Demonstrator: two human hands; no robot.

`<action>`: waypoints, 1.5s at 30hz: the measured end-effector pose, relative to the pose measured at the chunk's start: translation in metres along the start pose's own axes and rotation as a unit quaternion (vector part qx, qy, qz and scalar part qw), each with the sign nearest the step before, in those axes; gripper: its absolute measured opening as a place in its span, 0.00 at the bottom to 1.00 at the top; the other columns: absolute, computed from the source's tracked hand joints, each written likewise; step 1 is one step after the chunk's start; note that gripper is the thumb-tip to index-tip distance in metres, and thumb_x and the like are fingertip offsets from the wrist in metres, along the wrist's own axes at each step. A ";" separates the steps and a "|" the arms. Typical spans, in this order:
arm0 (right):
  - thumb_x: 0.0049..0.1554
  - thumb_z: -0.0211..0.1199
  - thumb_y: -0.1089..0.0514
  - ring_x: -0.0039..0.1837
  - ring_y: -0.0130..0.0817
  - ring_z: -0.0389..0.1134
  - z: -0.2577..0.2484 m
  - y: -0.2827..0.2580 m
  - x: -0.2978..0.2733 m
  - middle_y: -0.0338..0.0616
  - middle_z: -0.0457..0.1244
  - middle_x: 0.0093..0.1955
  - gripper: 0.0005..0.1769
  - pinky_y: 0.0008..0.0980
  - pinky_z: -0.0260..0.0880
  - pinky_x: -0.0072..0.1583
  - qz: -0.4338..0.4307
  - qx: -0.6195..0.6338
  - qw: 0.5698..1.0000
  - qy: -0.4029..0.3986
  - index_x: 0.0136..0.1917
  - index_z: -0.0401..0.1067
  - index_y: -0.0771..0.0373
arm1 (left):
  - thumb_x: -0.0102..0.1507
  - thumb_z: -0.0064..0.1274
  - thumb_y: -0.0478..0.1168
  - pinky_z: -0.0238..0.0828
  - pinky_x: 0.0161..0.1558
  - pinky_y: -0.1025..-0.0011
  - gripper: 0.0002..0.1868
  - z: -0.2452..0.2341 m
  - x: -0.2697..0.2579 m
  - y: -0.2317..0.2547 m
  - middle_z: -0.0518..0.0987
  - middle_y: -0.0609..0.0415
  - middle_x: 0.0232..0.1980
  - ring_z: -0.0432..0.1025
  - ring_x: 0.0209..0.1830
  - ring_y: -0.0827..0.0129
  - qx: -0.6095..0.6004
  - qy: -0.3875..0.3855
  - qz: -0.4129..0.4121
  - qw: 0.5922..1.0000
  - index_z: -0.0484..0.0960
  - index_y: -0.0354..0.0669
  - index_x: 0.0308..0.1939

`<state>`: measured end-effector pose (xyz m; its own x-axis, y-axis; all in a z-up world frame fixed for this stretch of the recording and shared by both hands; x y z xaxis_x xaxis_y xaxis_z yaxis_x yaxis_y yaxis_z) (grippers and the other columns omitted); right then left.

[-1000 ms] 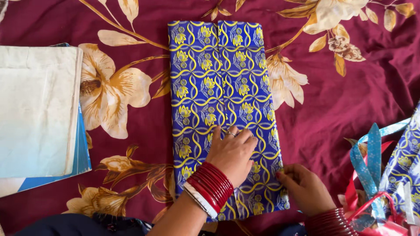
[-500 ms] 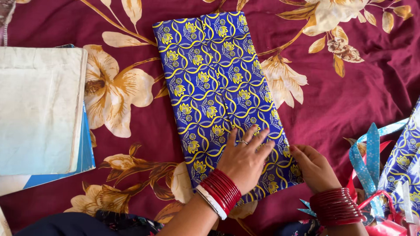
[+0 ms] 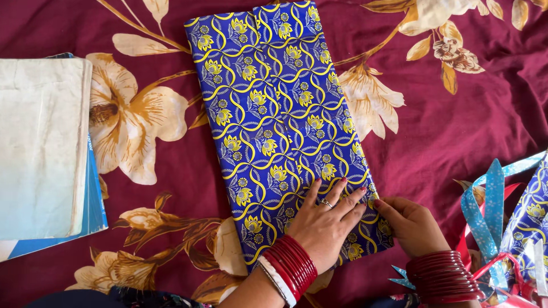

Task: The person wraps a rectangular item in blue and yellow patterned wrapping paper. They fold the paper over the item, smooth the edges, and secure the folds with clear adhesive tape. The person uses scissors to cut the tape and places the finished wrapped item aside.

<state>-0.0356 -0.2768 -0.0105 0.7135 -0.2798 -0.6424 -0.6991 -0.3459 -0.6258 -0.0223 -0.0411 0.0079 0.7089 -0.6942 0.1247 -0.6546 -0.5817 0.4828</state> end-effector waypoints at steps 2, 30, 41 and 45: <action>0.61 0.60 0.51 0.37 0.25 0.67 0.000 0.000 0.001 0.43 0.71 0.39 0.21 0.28 0.67 0.40 0.003 0.023 1.000 -0.015 0.57 0.80 0.69 | 0.64 0.41 0.41 0.38 0.75 0.38 0.27 0.000 0.000 -0.001 0.60 0.54 0.79 0.50 0.80 0.54 0.003 -0.002 0.003 1.000 0.73 0.45 0.67; 0.51 0.74 0.54 0.40 0.28 0.73 0.007 -0.023 -0.053 0.42 0.70 0.39 0.21 0.30 0.73 0.47 -0.067 -0.216 0.967 0.116 0.57 0.78 0.61 | 0.68 0.38 0.44 0.33 0.76 0.34 0.25 0.014 -0.001 0.017 0.61 0.59 0.79 0.46 0.83 0.55 0.005 -0.039 0.035 0.999 0.71 0.50 0.70; 0.50 0.74 0.57 0.39 0.28 0.74 0.002 -0.031 -0.060 0.41 0.70 0.38 0.22 0.30 0.74 0.46 -0.041 -0.219 0.972 0.081 0.58 0.76 0.61 | 0.67 0.47 0.38 0.59 0.72 0.57 0.12 0.018 -0.010 0.036 0.78 0.52 0.53 0.67 0.66 0.59 -0.047 0.068 0.045 0.996 0.86 0.37 0.41; 0.50 0.74 0.56 0.40 0.28 0.74 0.004 -0.035 -0.063 0.41 0.71 0.39 0.22 0.31 0.74 0.46 -0.054 -0.216 0.971 0.082 0.58 0.77 0.61 | 0.66 0.49 0.36 0.65 0.63 0.60 0.11 0.025 -0.017 0.043 0.79 0.52 0.50 0.70 0.59 0.61 -0.079 0.051 0.045 0.995 0.87 0.36 0.36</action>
<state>-0.0560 -0.2435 0.0500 0.8043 -0.3482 -0.4815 -0.5600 -0.7150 -0.4184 -0.0687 -0.0652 0.0044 0.6780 -0.6888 0.2568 -0.6726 -0.4402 0.5948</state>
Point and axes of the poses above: each hand's wrist, its own x-axis towards the middle knuckle, its own z-axis out of the palm, y = z × x, the point moved 1 cm from there along x, towards the middle knuckle
